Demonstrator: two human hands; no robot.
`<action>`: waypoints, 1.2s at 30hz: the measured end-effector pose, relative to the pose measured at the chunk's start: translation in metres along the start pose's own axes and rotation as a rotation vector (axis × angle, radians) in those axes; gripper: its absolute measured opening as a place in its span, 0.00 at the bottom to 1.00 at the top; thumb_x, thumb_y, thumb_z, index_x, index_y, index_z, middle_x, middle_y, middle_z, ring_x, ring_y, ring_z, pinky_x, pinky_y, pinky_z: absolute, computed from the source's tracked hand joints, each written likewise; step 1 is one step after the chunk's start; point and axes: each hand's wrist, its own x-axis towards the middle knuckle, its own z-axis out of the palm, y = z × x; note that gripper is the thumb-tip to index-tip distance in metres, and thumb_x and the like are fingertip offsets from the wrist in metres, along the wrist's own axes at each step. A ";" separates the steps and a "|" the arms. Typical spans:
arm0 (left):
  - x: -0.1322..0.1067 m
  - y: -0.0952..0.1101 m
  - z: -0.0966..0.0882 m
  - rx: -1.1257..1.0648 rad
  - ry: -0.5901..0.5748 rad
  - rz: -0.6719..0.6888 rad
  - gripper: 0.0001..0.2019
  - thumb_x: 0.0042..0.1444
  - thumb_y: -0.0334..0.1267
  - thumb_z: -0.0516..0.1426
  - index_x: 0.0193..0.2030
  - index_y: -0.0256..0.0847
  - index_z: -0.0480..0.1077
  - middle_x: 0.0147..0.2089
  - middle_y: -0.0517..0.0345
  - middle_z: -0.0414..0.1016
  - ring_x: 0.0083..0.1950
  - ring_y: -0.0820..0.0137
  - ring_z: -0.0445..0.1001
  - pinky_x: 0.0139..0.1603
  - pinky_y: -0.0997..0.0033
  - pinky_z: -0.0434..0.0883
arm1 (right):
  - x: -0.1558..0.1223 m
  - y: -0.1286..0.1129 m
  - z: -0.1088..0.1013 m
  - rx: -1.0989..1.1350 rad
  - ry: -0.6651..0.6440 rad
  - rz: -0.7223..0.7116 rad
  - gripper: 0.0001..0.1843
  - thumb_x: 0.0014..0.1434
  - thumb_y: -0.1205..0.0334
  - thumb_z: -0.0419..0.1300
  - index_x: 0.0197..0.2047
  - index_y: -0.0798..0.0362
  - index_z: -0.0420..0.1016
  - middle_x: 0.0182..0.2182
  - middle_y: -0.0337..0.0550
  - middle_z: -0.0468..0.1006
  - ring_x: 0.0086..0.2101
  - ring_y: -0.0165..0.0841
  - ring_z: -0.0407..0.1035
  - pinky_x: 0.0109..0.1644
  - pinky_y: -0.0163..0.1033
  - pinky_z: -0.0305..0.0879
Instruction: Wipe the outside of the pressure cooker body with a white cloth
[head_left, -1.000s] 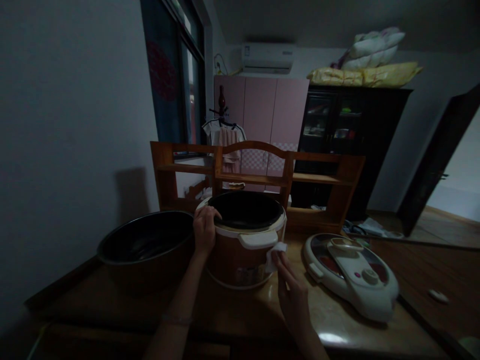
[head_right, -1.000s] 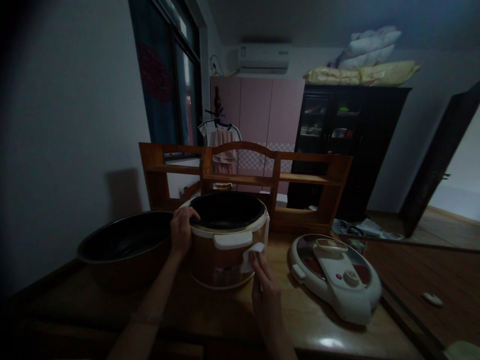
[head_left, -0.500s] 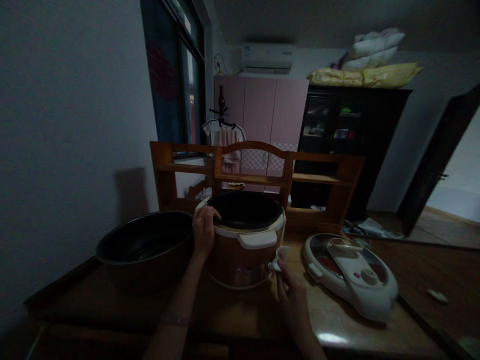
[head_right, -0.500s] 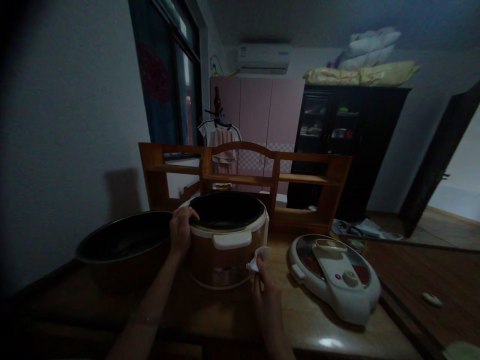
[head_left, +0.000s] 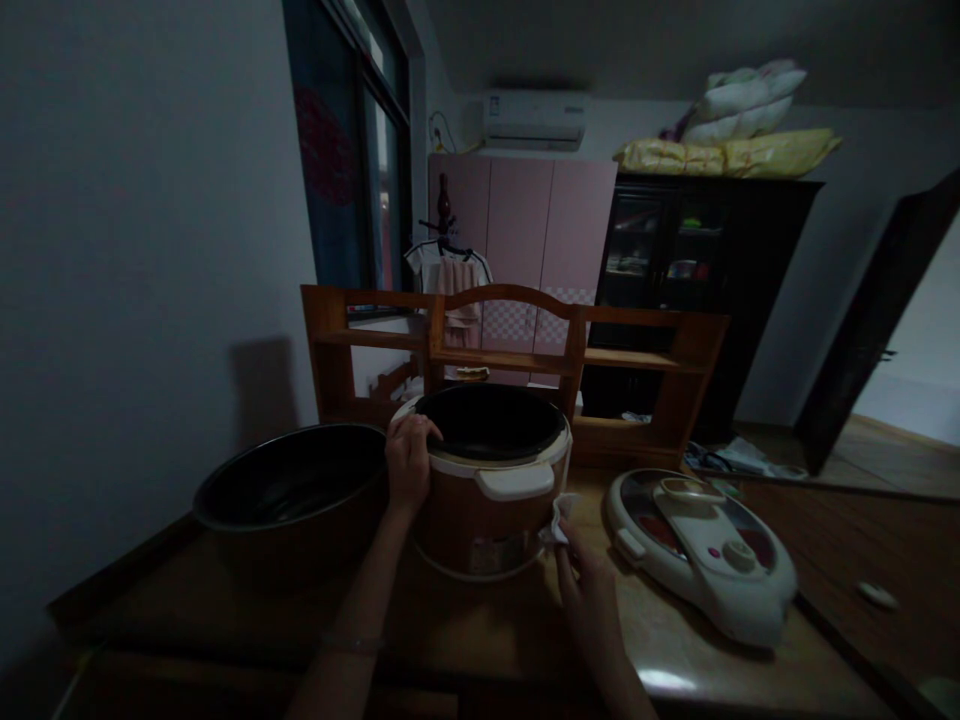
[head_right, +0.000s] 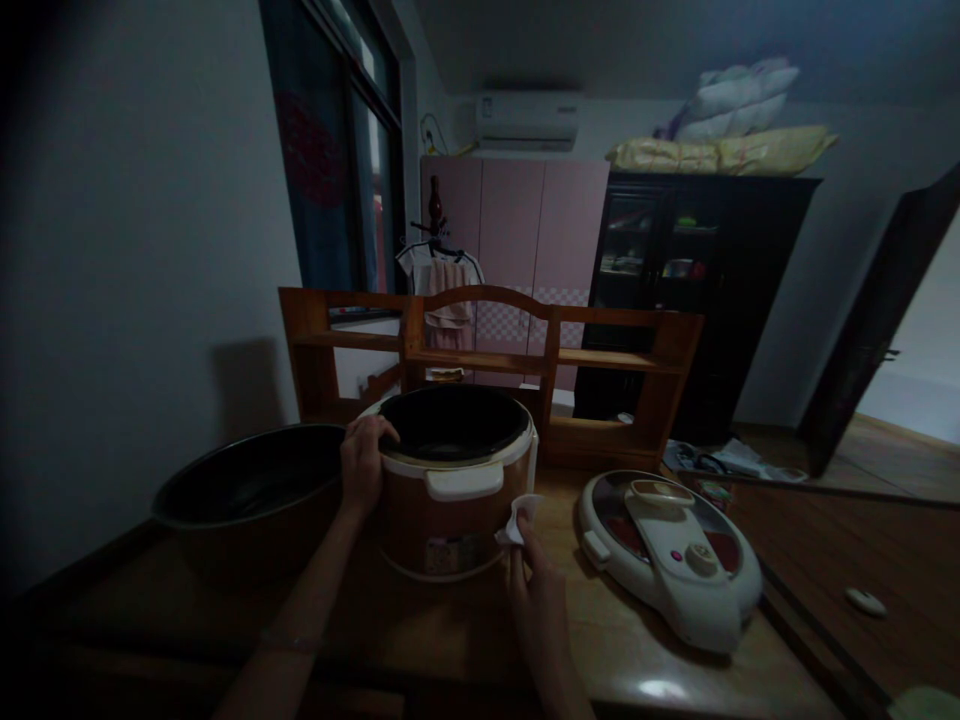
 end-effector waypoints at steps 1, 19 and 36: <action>0.000 0.000 0.000 0.001 -0.001 0.001 0.24 0.69 0.42 0.39 0.25 0.45 0.66 0.33 0.56 0.74 0.44 0.65 0.71 0.60 0.62 0.61 | -0.001 0.001 0.001 -0.003 -0.010 -0.005 0.21 0.68 0.56 0.52 0.59 0.53 0.73 0.52 0.54 0.79 0.50 0.45 0.76 0.51 0.47 0.75; -0.001 0.000 0.000 0.010 0.003 -0.005 0.24 0.69 0.45 0.39 0.25 0.46 0.66 0.32 0.56 0.73 0.43 0.64 0.70 0.57 0.62 0.63 | -0.004 0.002 0.001 -0.028 -0.001 -0.004 0.21 0.67 0.51 0.54 0.55 0.52 0.78 0.49 0.52 0.81 0.46 0.46 0.78 0.45 0.45 0.77; 0.000 0.001 -0.001 0.005 -0.001 -0.003 0.23 0.69 0.43 0.39 0.25 0.46 0.66 0.32 0.57 0.74 0.45 0.64 0.71 0.57 0.61 0.62 | 0.019 -0.051 0.002 -0.042 0.014 -0.114 0.26 0.70 0.56 0.48 0.69 0.48 0.61 0.67 0.45 0.60 0.67 0.42 0.53 0.68 0.54 0.56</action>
